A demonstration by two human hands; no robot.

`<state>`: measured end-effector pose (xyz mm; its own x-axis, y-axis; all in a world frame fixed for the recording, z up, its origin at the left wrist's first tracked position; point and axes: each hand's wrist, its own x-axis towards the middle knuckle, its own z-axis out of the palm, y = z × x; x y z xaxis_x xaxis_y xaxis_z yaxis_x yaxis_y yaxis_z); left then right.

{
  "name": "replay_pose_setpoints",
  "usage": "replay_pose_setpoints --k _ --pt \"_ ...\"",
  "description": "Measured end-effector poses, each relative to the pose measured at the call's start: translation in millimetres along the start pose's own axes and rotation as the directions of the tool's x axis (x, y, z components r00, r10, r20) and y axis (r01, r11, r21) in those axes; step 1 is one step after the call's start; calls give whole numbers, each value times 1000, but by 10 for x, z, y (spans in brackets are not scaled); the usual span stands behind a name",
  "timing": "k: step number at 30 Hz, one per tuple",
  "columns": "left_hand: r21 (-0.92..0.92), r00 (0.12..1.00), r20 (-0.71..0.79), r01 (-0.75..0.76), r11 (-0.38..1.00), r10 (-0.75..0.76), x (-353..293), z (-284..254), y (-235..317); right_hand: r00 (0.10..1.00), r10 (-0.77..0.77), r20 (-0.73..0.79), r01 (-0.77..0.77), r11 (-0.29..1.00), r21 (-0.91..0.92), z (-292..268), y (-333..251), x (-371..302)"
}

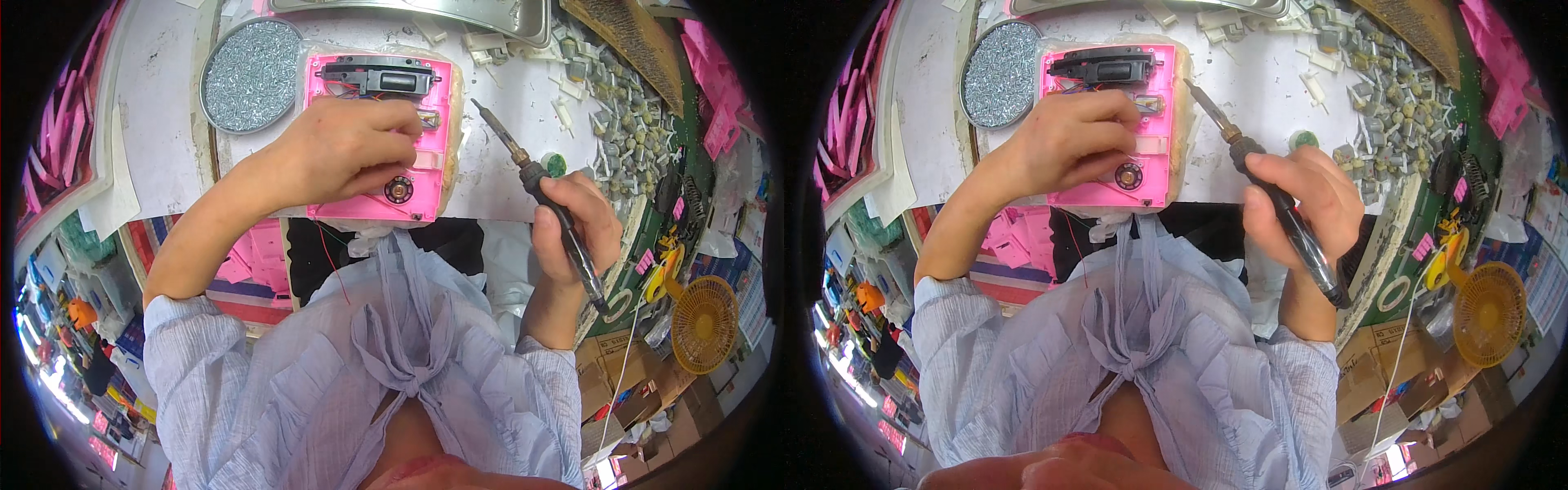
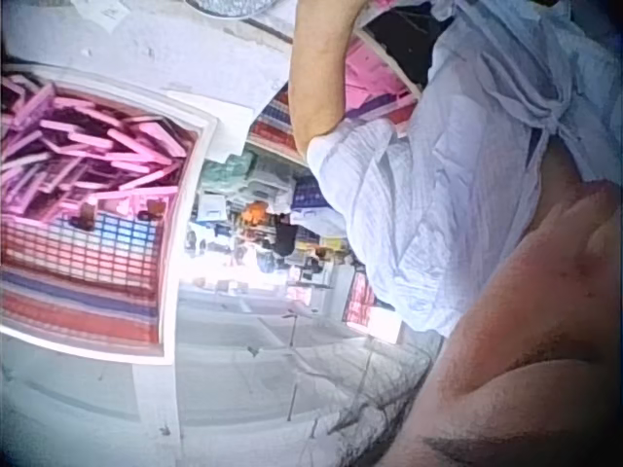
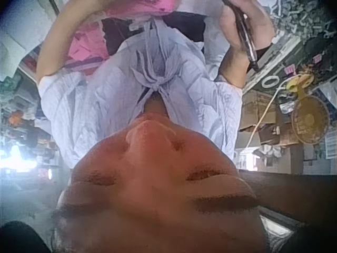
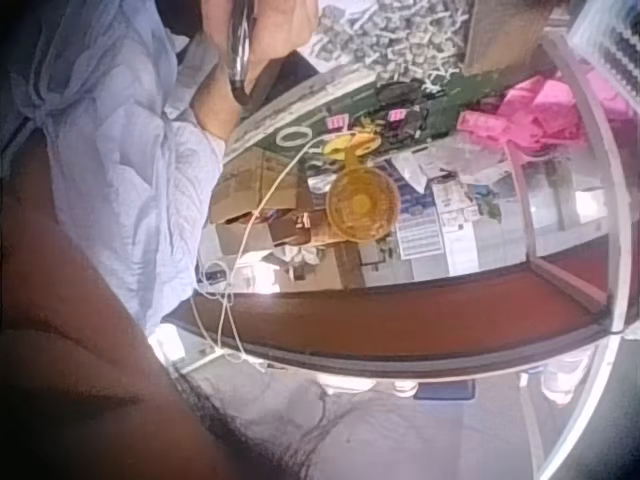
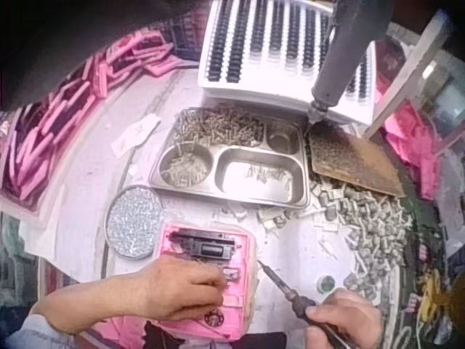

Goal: Assembling a pink toy by soldering internal electronic components and securing the casing with an electric screwdriver.

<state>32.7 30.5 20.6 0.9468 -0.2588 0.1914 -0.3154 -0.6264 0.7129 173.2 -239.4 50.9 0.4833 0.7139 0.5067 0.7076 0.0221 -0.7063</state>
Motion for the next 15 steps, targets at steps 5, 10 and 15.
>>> replay_pose_setpoints --k 5,10,15 --pt "-120 999 29 49 992 -46 -15 -57 -30 999 44 -12 -42 987 155 -33 40 -74" --pt "-71 992 104 76 995 -68 21 -111 1 978 123 168 -172 934 314 -72 33 -109" --pt "-71 981 177 99 993 -85 63 -162 -3 927 163 338 -273 910 312 56 21 -90"
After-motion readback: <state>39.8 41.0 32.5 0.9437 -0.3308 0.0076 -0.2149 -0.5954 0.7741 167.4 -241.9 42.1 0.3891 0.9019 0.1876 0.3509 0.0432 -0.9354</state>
